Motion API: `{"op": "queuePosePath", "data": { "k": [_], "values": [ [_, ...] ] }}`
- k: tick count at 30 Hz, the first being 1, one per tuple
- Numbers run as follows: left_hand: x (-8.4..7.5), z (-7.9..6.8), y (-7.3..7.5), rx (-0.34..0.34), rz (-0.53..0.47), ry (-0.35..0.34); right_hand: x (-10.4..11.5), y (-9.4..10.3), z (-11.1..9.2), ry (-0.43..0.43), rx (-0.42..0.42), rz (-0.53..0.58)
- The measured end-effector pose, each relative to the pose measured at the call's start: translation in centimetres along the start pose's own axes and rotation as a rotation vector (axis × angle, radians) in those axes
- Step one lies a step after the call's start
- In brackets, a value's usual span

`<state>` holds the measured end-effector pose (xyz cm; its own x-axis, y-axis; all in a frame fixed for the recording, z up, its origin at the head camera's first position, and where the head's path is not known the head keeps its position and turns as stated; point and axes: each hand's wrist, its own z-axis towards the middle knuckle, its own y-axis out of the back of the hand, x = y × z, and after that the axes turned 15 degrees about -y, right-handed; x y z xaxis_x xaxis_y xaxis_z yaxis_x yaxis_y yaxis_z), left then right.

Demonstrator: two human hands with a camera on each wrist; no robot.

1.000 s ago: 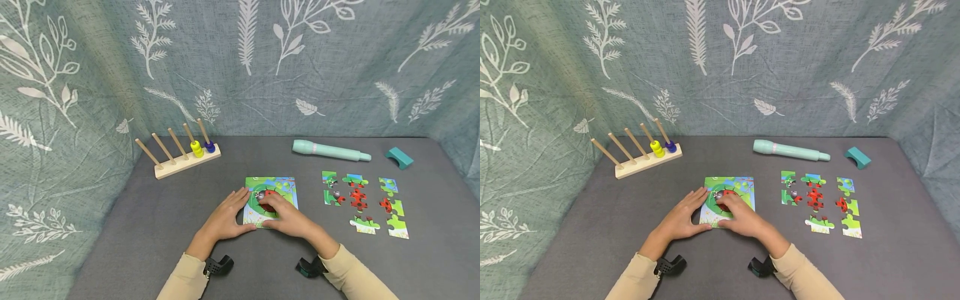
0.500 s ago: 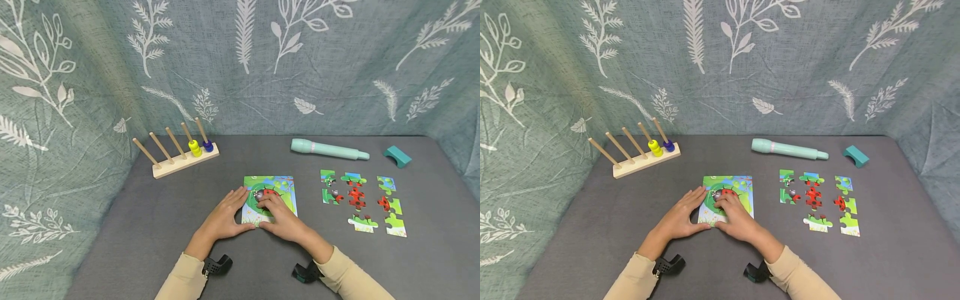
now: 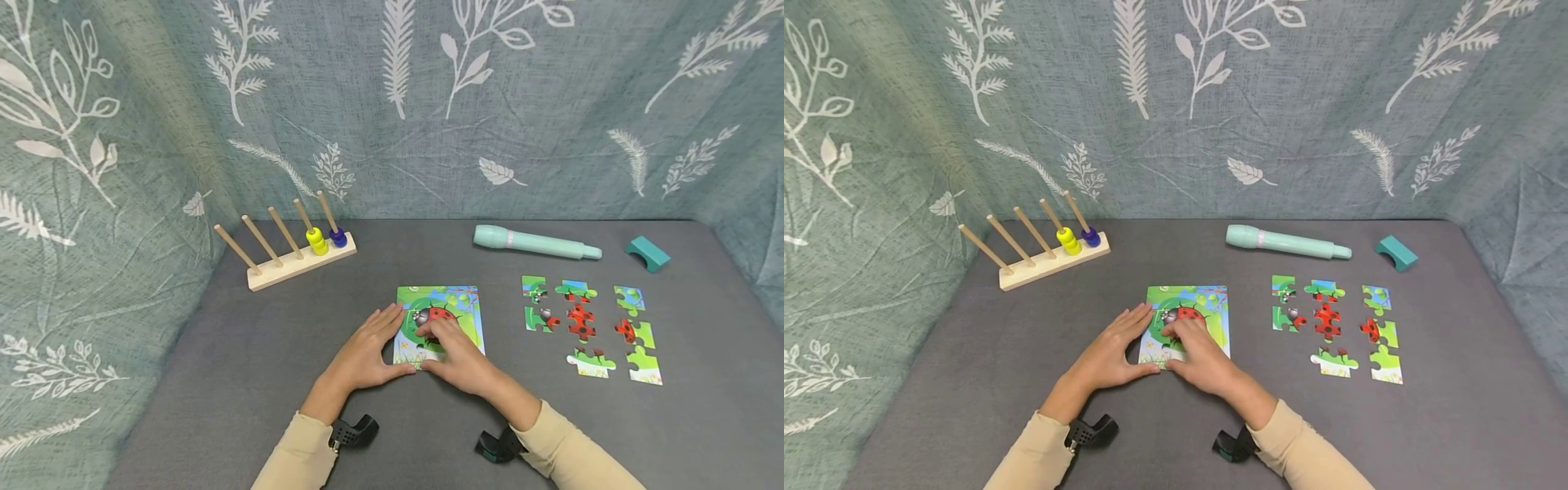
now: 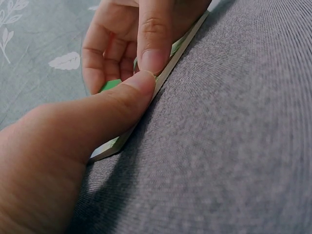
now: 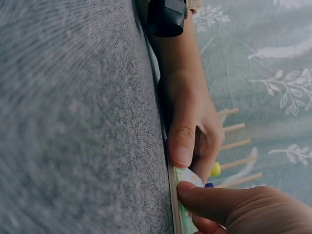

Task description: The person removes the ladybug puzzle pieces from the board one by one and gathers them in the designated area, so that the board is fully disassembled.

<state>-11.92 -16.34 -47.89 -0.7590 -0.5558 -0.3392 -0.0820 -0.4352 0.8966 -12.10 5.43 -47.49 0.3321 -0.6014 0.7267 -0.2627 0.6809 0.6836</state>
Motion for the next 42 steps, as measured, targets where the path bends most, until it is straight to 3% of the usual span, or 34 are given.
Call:
{"op": "queuePosePath", "data": {
  "k": [19,29,42],
  "values": [
    [0.1,-0.1,0.1,-0.007,0.004,-0.002,0.1,0.3,0.1,-0.054,-0.026,0.029],
    [0.0,0.0,0.0,-0.004,-0.001,0.006,-1.2,3.7,-0.4,-0.081,-0.106,0.014],
    [-0.1,-0.1,-0.2,-0.007,-0.016,0.018,-4.7,7.6,-4.1,-0.148,-0.152,-0.046]
  ]
}}
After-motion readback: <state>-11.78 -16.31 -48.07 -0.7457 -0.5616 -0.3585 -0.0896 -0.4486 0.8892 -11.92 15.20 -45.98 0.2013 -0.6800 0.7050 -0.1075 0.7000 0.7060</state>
